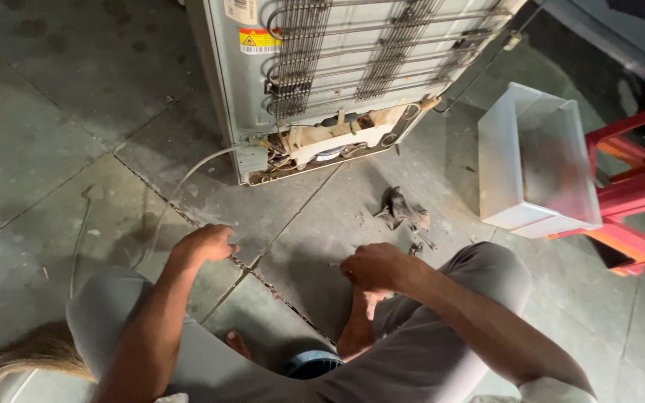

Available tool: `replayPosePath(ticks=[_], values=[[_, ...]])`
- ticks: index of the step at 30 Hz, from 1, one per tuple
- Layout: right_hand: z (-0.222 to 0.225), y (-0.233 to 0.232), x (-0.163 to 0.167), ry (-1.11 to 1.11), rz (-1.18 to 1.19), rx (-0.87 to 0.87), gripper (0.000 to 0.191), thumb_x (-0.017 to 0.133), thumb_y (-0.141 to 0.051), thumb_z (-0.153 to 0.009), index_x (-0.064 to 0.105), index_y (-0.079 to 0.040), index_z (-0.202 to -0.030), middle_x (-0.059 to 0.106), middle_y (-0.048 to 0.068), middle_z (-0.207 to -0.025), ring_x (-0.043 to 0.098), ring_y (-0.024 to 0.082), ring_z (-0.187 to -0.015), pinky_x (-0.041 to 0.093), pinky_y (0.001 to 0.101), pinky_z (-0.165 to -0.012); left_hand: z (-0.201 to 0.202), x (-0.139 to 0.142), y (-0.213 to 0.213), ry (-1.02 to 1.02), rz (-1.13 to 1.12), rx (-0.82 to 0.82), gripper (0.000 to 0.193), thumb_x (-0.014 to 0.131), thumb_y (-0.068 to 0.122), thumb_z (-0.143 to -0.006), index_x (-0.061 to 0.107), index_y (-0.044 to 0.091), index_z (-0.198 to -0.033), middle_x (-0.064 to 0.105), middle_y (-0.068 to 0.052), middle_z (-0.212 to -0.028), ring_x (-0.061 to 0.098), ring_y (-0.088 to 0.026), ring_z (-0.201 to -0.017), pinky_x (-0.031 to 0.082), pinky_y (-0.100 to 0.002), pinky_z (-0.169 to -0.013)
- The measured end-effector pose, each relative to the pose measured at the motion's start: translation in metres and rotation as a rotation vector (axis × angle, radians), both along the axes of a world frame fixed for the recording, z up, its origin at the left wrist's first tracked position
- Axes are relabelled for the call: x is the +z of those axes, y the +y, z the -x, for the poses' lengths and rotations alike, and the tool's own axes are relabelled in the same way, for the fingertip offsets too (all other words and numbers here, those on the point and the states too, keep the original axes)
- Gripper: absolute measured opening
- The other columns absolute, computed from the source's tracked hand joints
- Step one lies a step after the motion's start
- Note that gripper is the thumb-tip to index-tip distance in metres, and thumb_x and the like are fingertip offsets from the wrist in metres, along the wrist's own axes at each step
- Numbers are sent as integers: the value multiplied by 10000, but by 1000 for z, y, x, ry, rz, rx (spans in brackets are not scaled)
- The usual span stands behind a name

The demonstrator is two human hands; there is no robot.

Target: The person sits on the floor at the back of a refrigerator and uses a screwdriver to unscrew and work on the compressor area and wiring. They then stand up and pack the screwdriver and other tools into a tool bag.

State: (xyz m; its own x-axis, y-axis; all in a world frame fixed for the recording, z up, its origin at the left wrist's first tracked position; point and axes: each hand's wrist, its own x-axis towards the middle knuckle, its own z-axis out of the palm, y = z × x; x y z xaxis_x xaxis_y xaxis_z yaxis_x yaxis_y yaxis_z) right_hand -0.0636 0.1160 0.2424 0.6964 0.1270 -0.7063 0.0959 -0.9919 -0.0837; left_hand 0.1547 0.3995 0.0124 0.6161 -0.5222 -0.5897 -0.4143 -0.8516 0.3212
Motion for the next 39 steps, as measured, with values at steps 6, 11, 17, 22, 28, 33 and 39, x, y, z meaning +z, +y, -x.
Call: replayPosePath(ticks=[6, 11, 17, 22, 28, 33, 39], values=[[-5, -3, -5, -34, -63, -5, 225, 552, -278, -1002, 727, -153, -1069, 723, 105, -992, 697, 312, -991, 555, 469, -833, 2, 27, -15, 13, -16, -27, 587, 723, 460, -894, 610, 150, -1380, 654, -141, -1355, 616, -348, -1273, 512, -465, -1054], [-9, -18, -13, -35, -16, -19, 221, 567, -265, -997, 729, -120, -1033, 725, 120, -965, 706, 320, -963, 563, 472, -810, 1, 40, -21, 35, -51, -32, 555, 707, 443, -920, 618, 134, -1372, 662, -145, -1348, 619, -354, -1270, 517, -478, -1045], [-13, -22, -12, -36, -45, -42, 240, 588, -296, -982, 737, -110, -1006, 735, 129, -920, 718, 323, -915, 565, 472, -792, 2, 42, -24, 28, -20, -35, 566, 707, 429, -923, 600, 111, -1378, 648, -159, -1355, 614, -359, -1269, 511, -479, -1051], [-18, -18, -4, 42, -59, -61, 320, 642, -405, -948, 762, -110, -976, 754, 125, -922, 722, 315, -907, 570, 458, -808, 5, 41, -22, 25, 7, -36, 560, 702, 426, -922, 604, 110, -1375, 646, -161, -1358, 614, -359, -1269, 508, -476, -1057], [-30, -15, 8, 104, -33, 16, 399, 741, -466, -812, 751, -171, -1080, 765, 30, -1021, 691, 234, -1072, 501, 473, -941, 3, 53, -25, 42, -12, -14, 579, 704, 432, -912, 584, 132, -1394, 638, -141, -1364, 610, -343, -1274, 504, -474, -1059], [-39, -10, 12, 193, -127, 102, 737, 786, -599, -761, 616, -171, -1336, 691, 69, -1229, 543, 294, -1271, 362, 434, -1135, 0, 57, -28, 47, -24, -15, 559, 703, 422, -920, 597, 121, -1379, 639, -142, -1362, 610, -343, -1273, 507, -472, -1056], [-49, -8, 6, 78, -301, 76, 959, 801, -589, -749, 438, -185, -1539, 598, 119, -1402, 371, 347, -1463, 248, 474, -1224, 0, 54, -27, 31, -23, -45, 520, 692, 418, -932, 620, 99, -1337, 651, -157, -1334, 616, -350, -1258, 508, -471, -1046]])
